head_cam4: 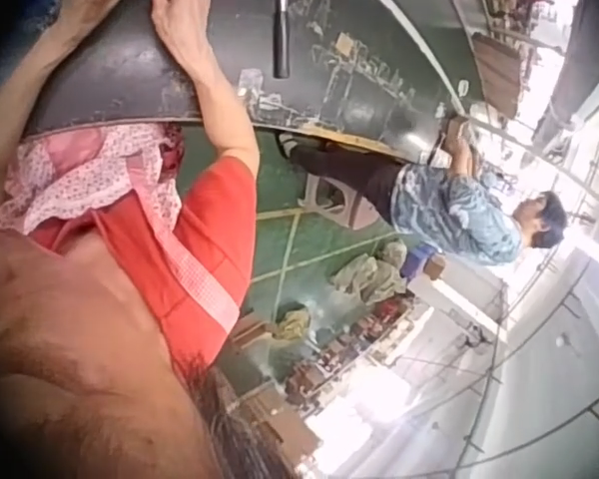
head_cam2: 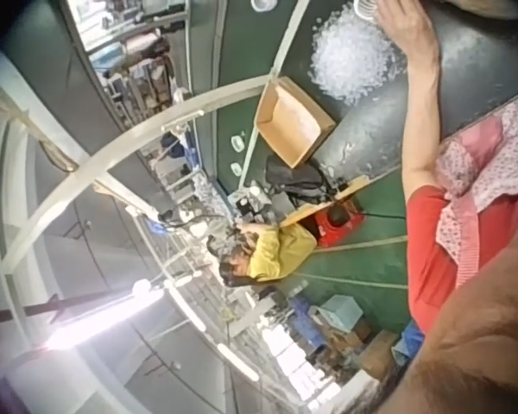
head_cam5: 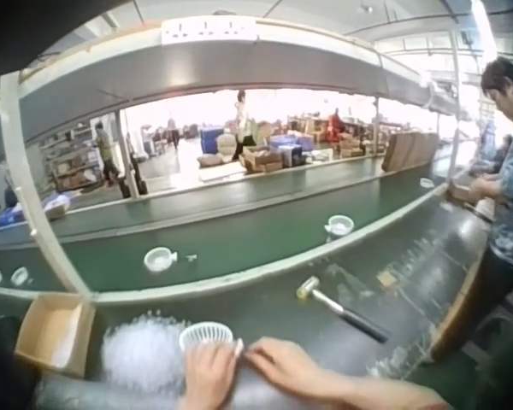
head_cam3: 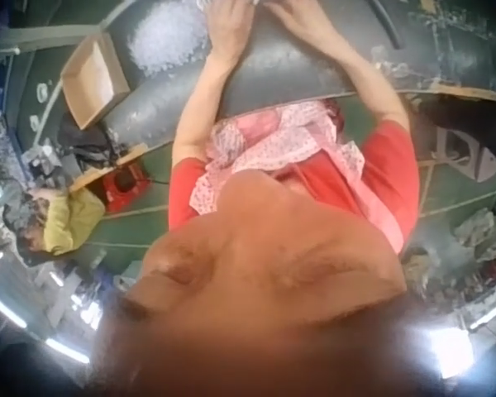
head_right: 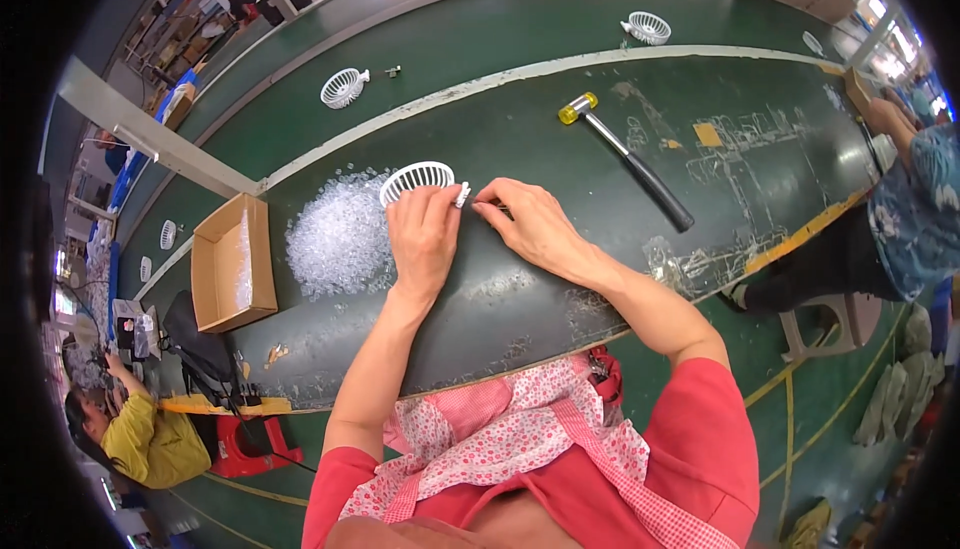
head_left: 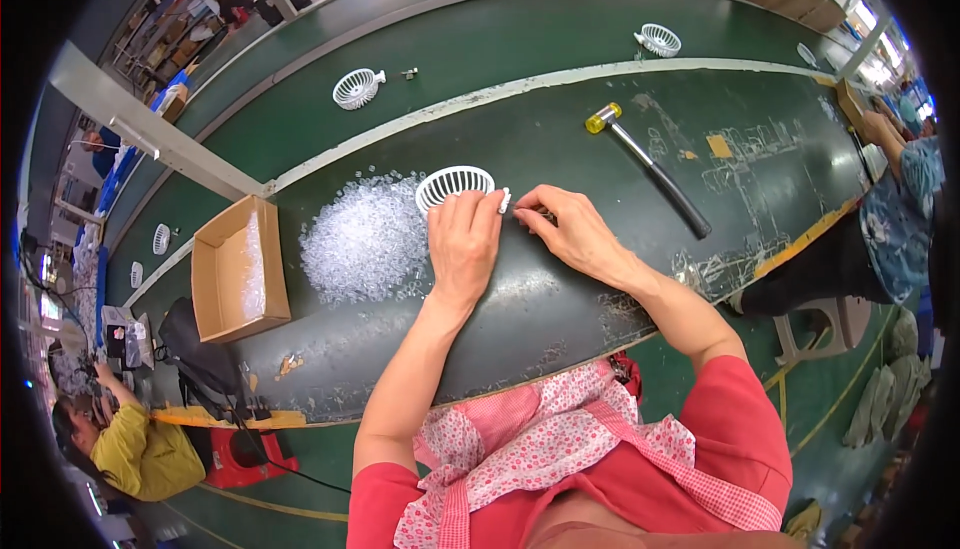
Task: The person assembles small plastic components by inserting plastic inserts into a circular plastic housing, using a hammer to seat the parts.
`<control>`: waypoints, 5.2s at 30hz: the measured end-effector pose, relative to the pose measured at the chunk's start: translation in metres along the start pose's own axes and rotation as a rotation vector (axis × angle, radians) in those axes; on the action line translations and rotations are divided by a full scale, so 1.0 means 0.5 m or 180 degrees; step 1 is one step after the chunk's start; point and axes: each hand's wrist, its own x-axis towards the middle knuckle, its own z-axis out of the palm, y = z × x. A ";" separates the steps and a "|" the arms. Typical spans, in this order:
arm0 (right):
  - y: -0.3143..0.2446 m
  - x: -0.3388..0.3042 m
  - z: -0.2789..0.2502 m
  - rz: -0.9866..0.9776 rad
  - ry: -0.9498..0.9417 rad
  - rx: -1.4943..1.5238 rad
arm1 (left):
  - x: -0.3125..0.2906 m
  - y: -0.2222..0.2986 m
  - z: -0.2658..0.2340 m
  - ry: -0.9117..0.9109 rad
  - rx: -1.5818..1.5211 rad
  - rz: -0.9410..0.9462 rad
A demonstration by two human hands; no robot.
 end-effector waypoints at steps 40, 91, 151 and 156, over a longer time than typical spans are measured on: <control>-0.012 -0.017 -0.023 -0.2689 0.0504 -0.0945 | -0.029 -0.018 -0.012 0.1011 -0.0580 0.0835; 0.119 0.019 -0.116 -0.0417 0.0634 -0.1733 | -0.035 0.051 0.040 -0.0787 -0.0437 0.0089; 0.004 0.015 0.010 -0.0600 0.0278 0.0410 | -0.014 -0.019 -0.017 -0.0064 -0.4843 -0.3397; 0.002 0.016 0.013 -0.0481 0.0339 0.0368 | -0.012 -0.005 -0.020 -0.0063 -0.4415 -0.3271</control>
